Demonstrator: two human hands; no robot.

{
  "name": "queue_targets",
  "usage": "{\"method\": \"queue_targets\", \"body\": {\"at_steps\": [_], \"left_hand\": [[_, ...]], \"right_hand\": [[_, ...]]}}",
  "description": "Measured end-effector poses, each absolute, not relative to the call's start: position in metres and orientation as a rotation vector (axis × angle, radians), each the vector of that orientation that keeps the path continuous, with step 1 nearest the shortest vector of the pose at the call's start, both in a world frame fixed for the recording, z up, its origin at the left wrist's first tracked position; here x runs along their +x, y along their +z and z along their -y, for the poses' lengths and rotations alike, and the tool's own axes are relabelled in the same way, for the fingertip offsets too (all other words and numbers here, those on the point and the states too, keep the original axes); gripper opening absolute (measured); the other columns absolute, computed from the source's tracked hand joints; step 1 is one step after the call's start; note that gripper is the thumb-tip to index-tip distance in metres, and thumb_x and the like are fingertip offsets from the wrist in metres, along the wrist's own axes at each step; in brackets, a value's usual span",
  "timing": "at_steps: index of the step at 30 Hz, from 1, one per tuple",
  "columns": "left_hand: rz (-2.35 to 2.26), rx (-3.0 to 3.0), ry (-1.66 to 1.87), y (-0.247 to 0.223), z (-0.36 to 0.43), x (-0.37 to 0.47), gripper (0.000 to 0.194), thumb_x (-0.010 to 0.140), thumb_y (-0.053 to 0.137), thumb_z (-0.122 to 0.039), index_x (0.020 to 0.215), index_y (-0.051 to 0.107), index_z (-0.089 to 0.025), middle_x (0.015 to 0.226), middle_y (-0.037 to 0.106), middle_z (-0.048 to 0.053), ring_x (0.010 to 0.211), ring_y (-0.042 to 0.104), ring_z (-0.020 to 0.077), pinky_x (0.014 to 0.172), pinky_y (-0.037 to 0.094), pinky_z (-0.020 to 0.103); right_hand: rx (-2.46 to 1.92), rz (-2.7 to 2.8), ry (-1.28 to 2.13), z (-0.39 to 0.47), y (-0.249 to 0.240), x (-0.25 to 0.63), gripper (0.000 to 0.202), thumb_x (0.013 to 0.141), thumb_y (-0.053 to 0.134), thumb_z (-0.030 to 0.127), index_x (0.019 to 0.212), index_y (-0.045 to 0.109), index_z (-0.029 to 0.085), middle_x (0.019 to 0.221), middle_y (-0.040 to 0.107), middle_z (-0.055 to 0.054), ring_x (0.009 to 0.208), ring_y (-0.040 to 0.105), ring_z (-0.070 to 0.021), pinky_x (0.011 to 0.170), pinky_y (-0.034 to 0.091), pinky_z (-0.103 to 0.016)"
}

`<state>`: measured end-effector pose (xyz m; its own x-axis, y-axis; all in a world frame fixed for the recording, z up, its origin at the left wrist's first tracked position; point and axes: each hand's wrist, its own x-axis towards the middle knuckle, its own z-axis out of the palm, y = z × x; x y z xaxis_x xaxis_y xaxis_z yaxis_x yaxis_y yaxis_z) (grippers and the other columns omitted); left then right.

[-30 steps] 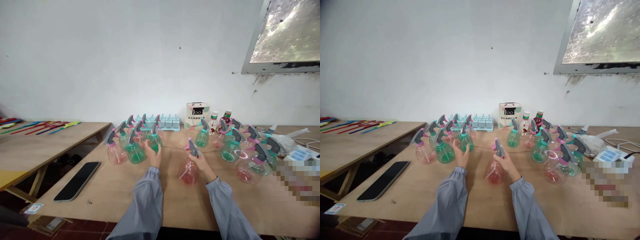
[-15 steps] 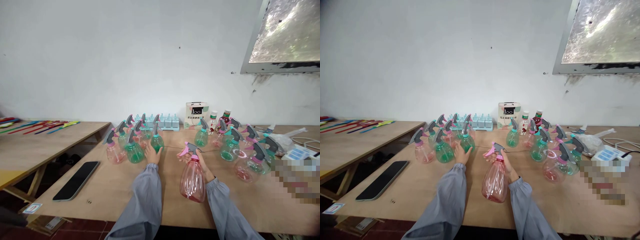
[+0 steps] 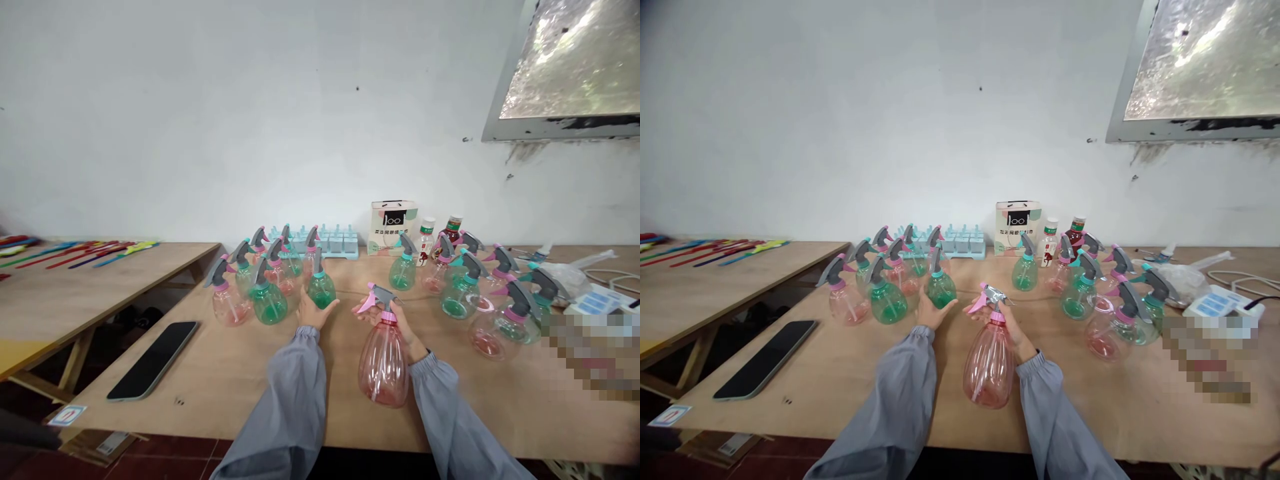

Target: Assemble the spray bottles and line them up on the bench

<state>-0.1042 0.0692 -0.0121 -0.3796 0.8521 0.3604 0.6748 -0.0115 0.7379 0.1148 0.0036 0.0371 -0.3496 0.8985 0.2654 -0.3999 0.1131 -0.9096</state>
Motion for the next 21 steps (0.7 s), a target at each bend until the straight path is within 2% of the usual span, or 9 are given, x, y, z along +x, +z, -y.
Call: {"method": "queue_targets", "body": {"at_steps": [5,9,12,16,21], "left_hand": [[-2.079,1.65,1.211,-0.013,-0.07,-0.105,0.094,0.073,0.074,-0.056,0.147,0.03,-0.018,0.137,0.057,0.021,0.133,0.05,0.0387,0.11,0.038,0.053],[-2.131,1.648,1.197,-0.012,-0.07,-0.103,0.093,0.073,0.074,-0.056,0.146,0.031,-0.018,0.141,0.055,0.021,0.133,0.05,0.0387,0.111,0.035,0.052],[-2.135,1.651,1.156,-0.01,-0.069,-0.101,0.096,0.072,0.074,-0.058,0.147,0.028,-0.018,0.142,0.054,0.02,0.134,0.048,0.0392,0.113,0.032,0.054],[-2.124,1.657,1.129,-0.009,-0.069,-0.1,0.096,0.072,0.073,-0.058,0.147,0.027,-0.02,0.146,0.05,0.02,0.137,0.045,0.0389,0.112,0.032,0.054],[-2.124,1.661,1.128,-0.009,-0.068,-0.1,0.097,0.072,0.071,-0.058,0.147,0.025,-0.018,0.144,0.051,0.022,0.136,0.045,0.0397,0.112,0.031,0.056]], "right_hand": [[-0.59,1.316,1.488,0.003,0.043,0.116,0.063,0.078,0.049,0.079,0.092,0.072,0.022,0.088,0.076,-0.01,0.092,0.071,-0.0273,0.078,0.056,-0.038],[-0.674,1.244,1.481,0.004,0.04,0.118,0.058,0.079,0.052,0.078,0.086,0.07,0.023,0.08,0.073,-0.007,0.079,0.069,-0.0243,0.069,0.054,-0.034],[-0.67,1.171,1.399,-0.001,0.034,0.118,0.057,0.078,0.051,0.079,0.081,0.066,0.024,0.074,0.071,-0.005,0.071,0.066,-0.0213,0.068,0.053,-0.033],[-0.57,1.244,1.442,-0.008,0.029,0.116,0.06,0.077,0.049,0.08,0.086,0.067,0.024,0.079,0.072,-0.007,0.078,0.066,-0.0229,0.074,0.053,-0.035],[-0.597,1.233,1.385,-0.007,0.029,0.114,0.054,0.079,0.051,0.074,0.087,0.067,0.023,0.078,0.071,-0.007,0.076,0.065,-0.0225,0.069,0.051,-0.034]]}}
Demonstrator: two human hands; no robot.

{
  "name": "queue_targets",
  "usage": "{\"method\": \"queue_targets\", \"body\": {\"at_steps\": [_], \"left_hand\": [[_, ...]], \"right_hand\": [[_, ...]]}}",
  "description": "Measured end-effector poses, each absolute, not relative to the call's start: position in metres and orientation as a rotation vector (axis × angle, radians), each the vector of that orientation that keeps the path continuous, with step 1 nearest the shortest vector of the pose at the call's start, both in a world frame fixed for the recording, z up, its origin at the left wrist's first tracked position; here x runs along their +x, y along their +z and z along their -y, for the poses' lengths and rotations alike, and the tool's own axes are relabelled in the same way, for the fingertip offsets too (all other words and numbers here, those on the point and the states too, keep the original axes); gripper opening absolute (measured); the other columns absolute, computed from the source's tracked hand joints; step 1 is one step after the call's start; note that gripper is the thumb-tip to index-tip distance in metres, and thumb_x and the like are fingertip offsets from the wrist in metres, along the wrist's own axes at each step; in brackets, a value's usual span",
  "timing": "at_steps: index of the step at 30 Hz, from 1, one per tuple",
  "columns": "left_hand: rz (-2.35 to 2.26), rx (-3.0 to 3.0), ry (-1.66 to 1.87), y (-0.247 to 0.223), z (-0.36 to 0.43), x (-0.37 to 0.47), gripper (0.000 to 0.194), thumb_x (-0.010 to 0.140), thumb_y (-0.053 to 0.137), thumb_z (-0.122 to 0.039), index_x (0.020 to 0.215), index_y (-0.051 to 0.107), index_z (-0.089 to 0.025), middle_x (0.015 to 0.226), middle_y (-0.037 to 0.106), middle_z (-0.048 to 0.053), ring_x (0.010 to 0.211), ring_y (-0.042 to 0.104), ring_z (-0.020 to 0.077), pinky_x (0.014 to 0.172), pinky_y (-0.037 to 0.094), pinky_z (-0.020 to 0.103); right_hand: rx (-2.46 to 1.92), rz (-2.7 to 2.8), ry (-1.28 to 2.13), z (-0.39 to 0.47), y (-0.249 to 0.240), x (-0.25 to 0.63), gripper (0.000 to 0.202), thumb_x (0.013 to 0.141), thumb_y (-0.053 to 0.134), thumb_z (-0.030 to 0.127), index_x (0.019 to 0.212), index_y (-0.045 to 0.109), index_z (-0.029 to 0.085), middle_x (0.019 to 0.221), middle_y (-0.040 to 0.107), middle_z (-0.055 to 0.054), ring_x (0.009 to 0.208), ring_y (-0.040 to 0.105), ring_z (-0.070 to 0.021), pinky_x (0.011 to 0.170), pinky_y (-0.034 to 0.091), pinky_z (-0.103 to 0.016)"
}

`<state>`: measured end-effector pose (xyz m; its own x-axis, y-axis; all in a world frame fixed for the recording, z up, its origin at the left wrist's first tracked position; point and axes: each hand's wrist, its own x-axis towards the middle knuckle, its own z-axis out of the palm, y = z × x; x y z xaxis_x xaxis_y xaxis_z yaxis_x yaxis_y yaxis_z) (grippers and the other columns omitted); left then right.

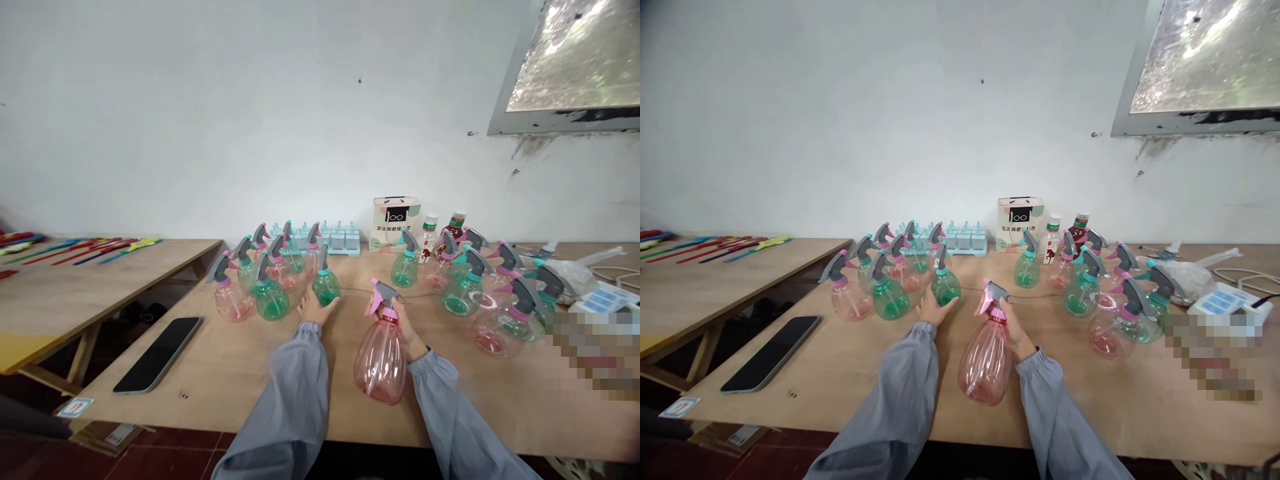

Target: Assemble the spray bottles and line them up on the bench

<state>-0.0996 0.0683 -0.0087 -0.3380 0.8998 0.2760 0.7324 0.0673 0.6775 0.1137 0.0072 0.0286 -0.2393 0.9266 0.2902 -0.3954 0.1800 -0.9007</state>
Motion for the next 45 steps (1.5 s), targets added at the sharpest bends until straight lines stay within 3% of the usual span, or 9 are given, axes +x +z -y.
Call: {"method": "queue_targets", "body": {"at_steps": [6,10,15,20,24,30,36,45], "left_hand": [[-2.134,1.644,1.125,-0.009,-0.068,-0.099,0.098,0.072,0.072,-0.057,0.147,0.025,-0.018,0.144,0.051,0.022,0.136,0.046,0.0393,0.112,0.03,0.055],[-2.114,1.656,1.14,-0.009,-0.068,-0.098,0.097,0.072,0.072,-0.058,0.147,0.026,-0.018,0.146,0.05,0.021,0.136,0.045,0.0393,0.112,0.03,0.055],[-2.136,1.646,1.119,-0.008,-0.069,-0.097,0.097,0.072,0.072,-0.057,0.148,0.025,-0.019,0.146,0.049,0.021,0.137,0.044,0.0395,0.113,0.03,0.055],[-2.121,1.666,1.121,-0.008,-0.068,-0.097,0.097,0.072,0.071,-0.059,0.148,0.025,-0.019,0.146,0.049,0.021,0.138,0.043,0.039,0.112,0.029,0.056],[-2.123,1.671,1.113,-0.007,-0.068,-0.097,0.096,0.072,0.072,-0.058,0.147,0.026,-0.02,0.146,0.05,0.021,0.138,0.043,0.0388,0.112,0.029,0.055],[-2.109,1.677,1.091,-0.007,-0.067,-0.098,0.096,0.073,0.07,-0.059,0.147,0.025,-0.019,0.146,0.05,0.021,0.139,0.042,0.0385,0.112,0.028,0.057],[-2.111,1.668,1.03,-0.004,-0.067,-0.099,0.098,0.071,0.071,-0.06,0.147,0.025,-0.019,0.148,0.048,0.021,0.14,0.041,0.0384,0.113,0.028,0.055],[-2.127,1.662,0.979,-0.002,-0.066,-0.097,0.099,0.073,0.069,-0.06,0.149,0.021,-0.021,0.15,0.045,0.02,0.143,0.037,0.036,0.114,0.026,0.052]], "right_hand": [[-0.571,1.245,1.445,-0.006,0.027,0.114,0.052,0.079,0.051,0.072,0.088,0.068,0.024,0.084,0.073,-0.008,0.082,0.066,-0.023,0.078,0.052,-0.036],[-0.599,1.198,1.377,-0.007,0.028,0.115,0.046,0.078,0.056,0.068,0.085,0.066,0.024,0.079,0.072,-0.006,0.078,0.065,-0.0224,0.075,0.052,-0.035],[-0.592,1.285,1.406,-0.005,0.03,0.115,0.06,0.077,0.048,0.077,0.093,0.069,0.023,0.083,0.073,-0.009,0.084,0.067,-0.0256,0.079,0.054,-0.039],[-0.598,1.293,1.317,-0.001,0.034,0.114,0.053,0.069,0.062,0.074,0.085,0.069,0.024,0.082,0.073,-0.009,0.081,0.068,-0.0258,0.073,0.056,-0.038],[-0.55,1.32,1.352,-0.002,0.035,0.112,0.058,0.069,0.061,0.076,0.093,0.071,0.024,0.091,0.074,-0.009,0.085,0.067,-0.0252,0.078,0.055,-0.038],[-0.579,1.257,1.269,-0.003,0.037,0.113,0.051,0.07,0.064,0.073,0.079,0.07,0.024,0.081,0.073,-0.007,0.078,0.066,-0.0223,0.073,0.055,-0.035],[-0.675,1.061,1.231,-0.013,0.04,0.127,0.054,0.069,0.07,0.073,0.085,0.071,0.021,0.077,0.075,-0.007,0.075,0.071,-0.0244,0.071,0.058,-0.038],[-0.878,0.926,0.528,-0.03,0.042,0.195,0.045,0.073,0.076,0.058,0.101,0.073,0.023,0.098,0.076,-0.004,0.096,0.071,-0.0221,0.094,0.054,-0.043]]}}
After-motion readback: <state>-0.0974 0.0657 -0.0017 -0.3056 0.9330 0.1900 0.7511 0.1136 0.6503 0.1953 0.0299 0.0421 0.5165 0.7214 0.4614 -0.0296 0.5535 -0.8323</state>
